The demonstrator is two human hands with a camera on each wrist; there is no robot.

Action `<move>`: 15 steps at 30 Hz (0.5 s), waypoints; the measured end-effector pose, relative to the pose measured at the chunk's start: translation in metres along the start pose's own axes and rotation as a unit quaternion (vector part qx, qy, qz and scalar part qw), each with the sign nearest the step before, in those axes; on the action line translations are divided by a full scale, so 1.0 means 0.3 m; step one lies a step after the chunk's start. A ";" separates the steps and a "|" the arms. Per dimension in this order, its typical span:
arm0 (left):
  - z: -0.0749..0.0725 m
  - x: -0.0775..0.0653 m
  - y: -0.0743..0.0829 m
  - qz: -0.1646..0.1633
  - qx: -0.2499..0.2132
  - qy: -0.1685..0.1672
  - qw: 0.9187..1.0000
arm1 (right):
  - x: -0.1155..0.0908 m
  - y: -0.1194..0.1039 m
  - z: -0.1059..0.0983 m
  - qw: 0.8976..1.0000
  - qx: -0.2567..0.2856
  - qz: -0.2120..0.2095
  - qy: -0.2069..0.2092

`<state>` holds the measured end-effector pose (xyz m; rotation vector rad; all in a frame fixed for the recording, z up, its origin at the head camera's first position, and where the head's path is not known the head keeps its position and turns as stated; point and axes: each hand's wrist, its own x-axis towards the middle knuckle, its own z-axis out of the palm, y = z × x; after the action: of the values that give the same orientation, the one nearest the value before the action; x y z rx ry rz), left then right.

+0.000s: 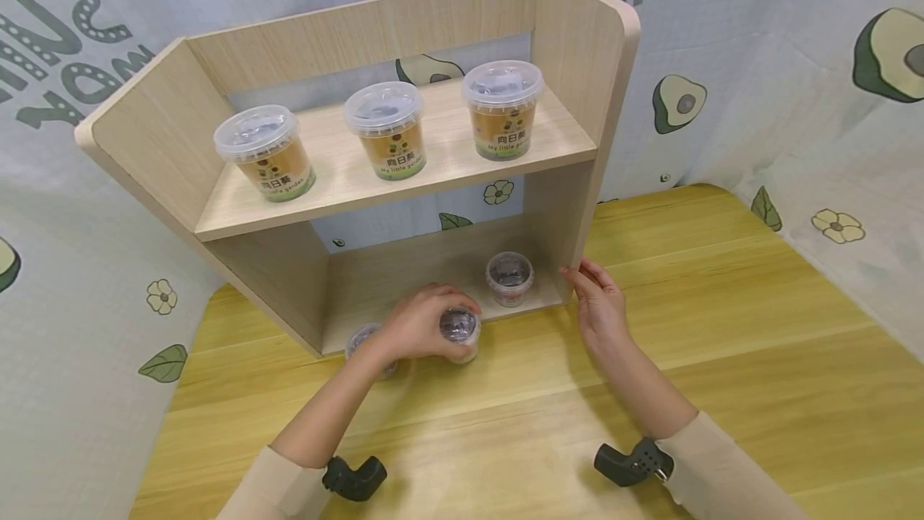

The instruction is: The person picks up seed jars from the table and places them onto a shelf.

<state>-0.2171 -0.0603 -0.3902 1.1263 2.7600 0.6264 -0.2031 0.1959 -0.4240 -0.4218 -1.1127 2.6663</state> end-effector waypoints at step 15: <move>-0.042 -0.006 -0.030 -0.009 -0.016 0.028 0.999 | 0.009 -0.004 0.010 0.999 0.008 0.019 0.035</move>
<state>-0.2247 -0.0717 -0.3824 1.0935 2.7920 0.7070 -0.2065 0.1957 -0.4216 -0.5350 -1.0737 2.6683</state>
